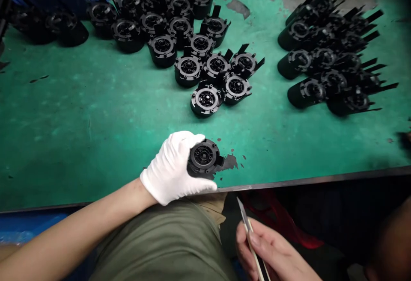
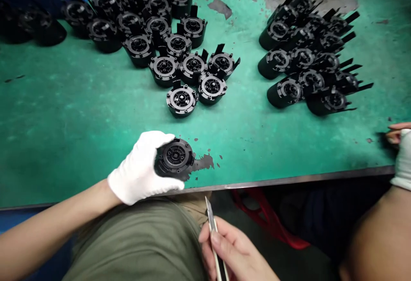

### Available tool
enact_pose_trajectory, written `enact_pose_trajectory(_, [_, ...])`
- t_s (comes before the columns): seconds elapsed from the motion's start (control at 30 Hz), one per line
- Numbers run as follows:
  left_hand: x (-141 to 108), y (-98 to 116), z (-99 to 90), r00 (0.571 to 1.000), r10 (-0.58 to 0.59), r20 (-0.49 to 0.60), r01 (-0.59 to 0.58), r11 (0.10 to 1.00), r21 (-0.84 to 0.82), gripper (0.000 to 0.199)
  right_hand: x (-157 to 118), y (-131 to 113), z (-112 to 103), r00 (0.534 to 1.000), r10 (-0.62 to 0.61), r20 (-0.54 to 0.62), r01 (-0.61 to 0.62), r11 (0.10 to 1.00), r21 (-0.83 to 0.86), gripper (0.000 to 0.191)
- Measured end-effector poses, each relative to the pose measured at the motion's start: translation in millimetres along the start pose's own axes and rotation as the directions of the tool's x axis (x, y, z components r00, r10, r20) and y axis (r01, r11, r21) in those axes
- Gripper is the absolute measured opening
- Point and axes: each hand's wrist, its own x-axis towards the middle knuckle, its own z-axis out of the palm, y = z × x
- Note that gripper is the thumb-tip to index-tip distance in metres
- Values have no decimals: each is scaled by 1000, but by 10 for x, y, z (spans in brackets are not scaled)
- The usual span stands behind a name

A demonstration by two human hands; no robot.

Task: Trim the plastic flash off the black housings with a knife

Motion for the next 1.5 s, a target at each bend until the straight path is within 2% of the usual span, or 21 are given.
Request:
enact_pose_trajectory(0.03, [33, 1, 37, 1000, 15, 10, -15, 1000, 22, 104, 18, -125, -37, 996, -81, 31, 84, 990, -109, 43])
enact_pose_trajectory(0.07, [76, -20, 43, 999, 31, 42, -32, 999, 20, 100, 52, -278, -83, 977, -209, 37, 212, 943, -257, 42])
enact_pose_trajectory(0.1, [124, -60, 21, 994, 53, 98, -53, 999, -2, 94, 99, -448, -131, 933, -358, 28, 332, 829, -451, 38])
enact_pose_trajectory(0.13, [170, -113, -24, 982, 90, 164, -85, 996, -35, 86, 158, -624, -176, 858, -511, 57, 425, 641, -639, 33])
enact_pose_trajectory(0.2, [233, -227, -145, 952, 158, 261, -140, 986, -88, 65, 295, -940, -235, 694, -694, 192, 462, 226, -858, 31])
enact_pose_trajectory(0.23, [243, -272, -202, 945, 176, 275, -154, 983, -101, 56, 364, -1059, -242, 625, -729, 277, 442, 39, -896, 32])
enact_pose_trajectory(0.27, [237, -304, -246, 946, 177, 270, -152, 982, -111, 51, 428, -1146, -234, 580, -725, 371, 414, -131, -901, 33])
enact_pose_trajectory(0.33, [187, -328, -277, 959, 155, 238, -123, 982, -142, 57, 532, -1223, -178, 546, -642, 538, 360, -400, -843, 32])
enact_pose_trajectory(0.37, [154, -326, -263, 964, 150, 220, -116, 980, -160, 68, 570, -1221, -138, 544, -591, 595, 338, -495, -801, 31])
enact_pose_trajectory(0.43, [92, -309, -193, 964, 186, 189, -152, 972, -180, 97, 617, -1171, -58, 543, -531, 651, 290, -609, -738, 31])
enact_pose_trajectory(0.5, [60, -295, -105, 960, 236, 151, -212, 964, -159, 109, 637, -1101, 2, 533, -541, 651, 218, -655, -723, 33])
enact_pose_trajectory(0.67, [99, -274, -7, 974, 184, 129, -163, 974, -160, 86, 654, -1032, 31, 554, -560, 615, 83, -698, -711, 37])
enact_pose_trajectory(0.77, [131, -254, -24, 974, 179, 136, -158, 976, -152, 80, 665, -1055, 14, 562, -526, 638, 91, -727, -680, 38])
enact_pose_trajectory(0.93, [152, -222, -55, 972, 167, 168, -147, 981, -128, 70, 654, -1135, 4, 548, -470, 692, 100, -785, -612, 42])
enact_pose_trajectory(1.1, [135, -241, -48, 973, 168, 159, -151, 982, -113, 68, 660, -1217, 11, 556, -430, 712, 148, -791, -593, 47])
enact_pose_trajectory(1.33, [133, -246, -28, 972, 156, 178, -139, 985, -103, 68, 584, -1089, 57, 563, -392, 728, 183, -800, -572, 49])
enact_pose_trajectory(1.4, [128, -252, -14, 974, 157, 164, -142, 985, -97, 72, 608, -1205, 10, 574, -397, 717, 207, -776, -596, 47])
enact_pose_trajectory(1.5, [83, -287, 7, 973, 205, 102, -199, 978, -63, 88, 788, -1750, -101, 620, -379, 687, 325, -673, -664, 31])
